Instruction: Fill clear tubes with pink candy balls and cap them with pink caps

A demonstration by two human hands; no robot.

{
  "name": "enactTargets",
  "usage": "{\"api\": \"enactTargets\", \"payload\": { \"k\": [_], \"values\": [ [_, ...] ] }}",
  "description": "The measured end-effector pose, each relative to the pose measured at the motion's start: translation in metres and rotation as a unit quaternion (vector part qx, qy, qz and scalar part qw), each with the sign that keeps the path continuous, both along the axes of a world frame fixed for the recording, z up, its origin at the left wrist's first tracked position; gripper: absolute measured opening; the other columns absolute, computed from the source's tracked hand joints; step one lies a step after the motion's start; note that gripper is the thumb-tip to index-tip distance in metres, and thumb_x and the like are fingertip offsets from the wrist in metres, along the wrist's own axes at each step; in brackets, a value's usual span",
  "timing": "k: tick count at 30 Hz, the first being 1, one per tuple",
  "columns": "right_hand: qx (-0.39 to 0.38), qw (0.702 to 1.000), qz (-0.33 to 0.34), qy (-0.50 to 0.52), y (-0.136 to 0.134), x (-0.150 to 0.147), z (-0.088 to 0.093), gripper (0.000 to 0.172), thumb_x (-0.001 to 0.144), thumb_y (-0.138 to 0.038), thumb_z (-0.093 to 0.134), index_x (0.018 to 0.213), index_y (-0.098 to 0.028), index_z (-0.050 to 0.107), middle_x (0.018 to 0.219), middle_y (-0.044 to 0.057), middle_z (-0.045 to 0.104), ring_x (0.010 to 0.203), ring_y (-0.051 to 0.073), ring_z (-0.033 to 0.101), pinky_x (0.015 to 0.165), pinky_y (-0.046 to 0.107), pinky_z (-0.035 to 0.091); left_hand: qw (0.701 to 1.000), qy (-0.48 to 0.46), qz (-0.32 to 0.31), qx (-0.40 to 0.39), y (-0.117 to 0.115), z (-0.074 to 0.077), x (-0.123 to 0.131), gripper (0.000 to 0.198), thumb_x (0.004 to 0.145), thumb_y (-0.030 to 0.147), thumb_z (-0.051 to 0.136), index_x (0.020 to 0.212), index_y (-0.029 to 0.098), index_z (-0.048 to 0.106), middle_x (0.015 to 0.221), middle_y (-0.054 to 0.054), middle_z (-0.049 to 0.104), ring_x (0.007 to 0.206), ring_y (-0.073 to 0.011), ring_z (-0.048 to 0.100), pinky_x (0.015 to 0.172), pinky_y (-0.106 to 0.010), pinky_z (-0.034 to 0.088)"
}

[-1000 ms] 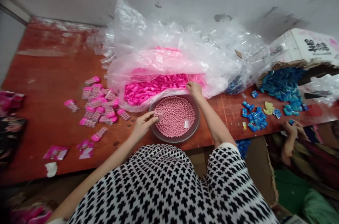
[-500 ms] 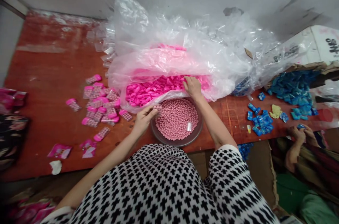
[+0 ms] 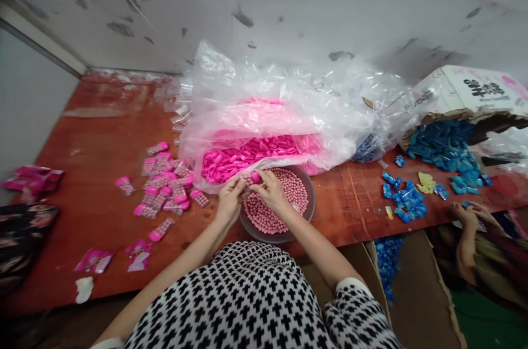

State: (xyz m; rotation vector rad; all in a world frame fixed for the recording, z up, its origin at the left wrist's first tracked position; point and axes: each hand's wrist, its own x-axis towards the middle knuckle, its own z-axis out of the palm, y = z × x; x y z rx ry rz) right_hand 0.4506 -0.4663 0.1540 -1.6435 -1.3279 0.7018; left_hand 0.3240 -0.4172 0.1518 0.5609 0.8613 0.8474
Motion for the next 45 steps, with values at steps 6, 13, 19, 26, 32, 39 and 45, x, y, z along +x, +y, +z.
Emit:
{"api": "enactTargets", "payload": {
  "k": [6, 13, 19, 26, 32, 39, 45],
  "values": [
    [-0.034, 0.991, 0.035, 0.126, -0.009, 0.019, 0.013, 0.036, 0.079, -0.039, 0.062, 0.109, -0.021, 0.063, 0.089, 0.003, 0.066, 0.084, 0.016, 0.062, 0.079, 0.030, 0.051, 0.998, -0.027, -0.054, 0.029, -0.008, 0.010, -0.004, 0.039, 0.059, 0.039, 0.080, 0.085, 0.013, 0.067, 0.081, -0.004, 0.070, 0.068, -0.0128, 0.065, 0.069, -0.026, 0.054],
    [0.005, 0.999, -0.023, -0.031, -0.023, 0.013, 0.023, 0.029, 0.080, -0.036, 0.060, 0.106, -0.024, 0.065, 0.101, 0.006, 0.068, 0.088, 0.019, 0.064, 0.082, 0.034, 0.052, 0.997, -0.038, -0.052, 0.047, -0.018, 0.015, -0.004, 0.039, 0.059, 0.042, 0.079, 0.083, 0.014, 0.067, 0.084, -0.005, 0.070, 0.072, -0.0146, 0.065, 0.075, -0.030, 0.054],
    [-0.006, 0.997, -0.012, -0.074, -0.024, 0.024, 0.028, 0.029, 0.080, -0.038, 0.061, 0.104, -0.022, 0.067, 0.097, 0.006, 0.069, 0.082, 0.019, 0.064, 0.077, 0.033, 0.052, 0.980, 0.036, -0.106, 0.168, -0.018, 0.015, -0.014, 0.035, 0.068, 0.044, 0.071, 0.088, 0.016, 0.070, 0.096, -0.006, 0.071, 0.088, -0.0210, 0.065, 0.082, -0.034, 0.053],
    [0.033, 0.988, 0.106, -0.108, -0.021, 0.028, 0.054, 0.030, 0.083, -0.037, 0.060, 0.110, -0.024, 0.064, 0.105, 0.005, 0.068, 0.096, 0.019, 0.062, 0.088, 0.034, 0.048, 0.923, 0.177, -0.134, 0.315, -0.014, 0.013, -0.021, 0.026, 0.075, 0.034, 0.065, 0.097, 0.021, 0.072, 0.098, -0.004, 0.072, 0.093, -0.0234, 0.065, 0.089, -0.036, 0.048],
    [0.033, 0.970, 0.164, -0.175, -0.022, 0.023, 0.048, 0.028, 0.087, -0.039, 0.055, 0.107, -0.022, 0.063, 0.095, 0.006, 0.067, 0.086, 0.017, 0.062, 0.079, 0.030, 0.048, 0.906, 0.197, -0.124, 0.354, -0.014, 0.017, -0.025, 0.020, 0.076, 0.030, 0.064, 0.092, 0.022, 0.074, 0.092, -0.004, 0.073, 0.086, -0.0226, 0.066, 0.084, -0.034, 0.049],
    [0.022, 0.935, 0.216, -0.280, -0.036, 0.021, 0.041, 0.023, 0.093, -0.033, 0.042, 0.101, -0.019, 0.058, 0.079, 0.007, 0.060, 0.073, 0.018, 0.055, 0.068, 0.028, 0.043, 0.882, 0.196, -0.174, 0.391, -0.017, 0.010, -0.029, 0.017, 0.076, 0.033, 0.065, 0.086, 0.023, 0.074, 0.091, -0.005, 0.073, 0.084, -0.0223, 0.066, 0.080, -0.031, 0.048],
    [-0.019, 0.908, 0.249, -0.337, -0.035, 0.021, 0.044, 0.021, 0.093, -0.029, 0.039, 0.090, -0.016, 0.056, 0.076, 0.008, 0.058, 0.069, 0.018, 0.052, 0.065, 0.030, 0.040, 0.861, 0.248, -0.206, 0.394, -0.018, 0.012, -0.028, 0.014, 0.072, 0.032, 0.068, 0.080, 0.022, 0.074, 0.080, -0.006, 0.072, 0.077, -0.0211, 0.065, 0.076, -0.029, 0.046]
  ]
}}
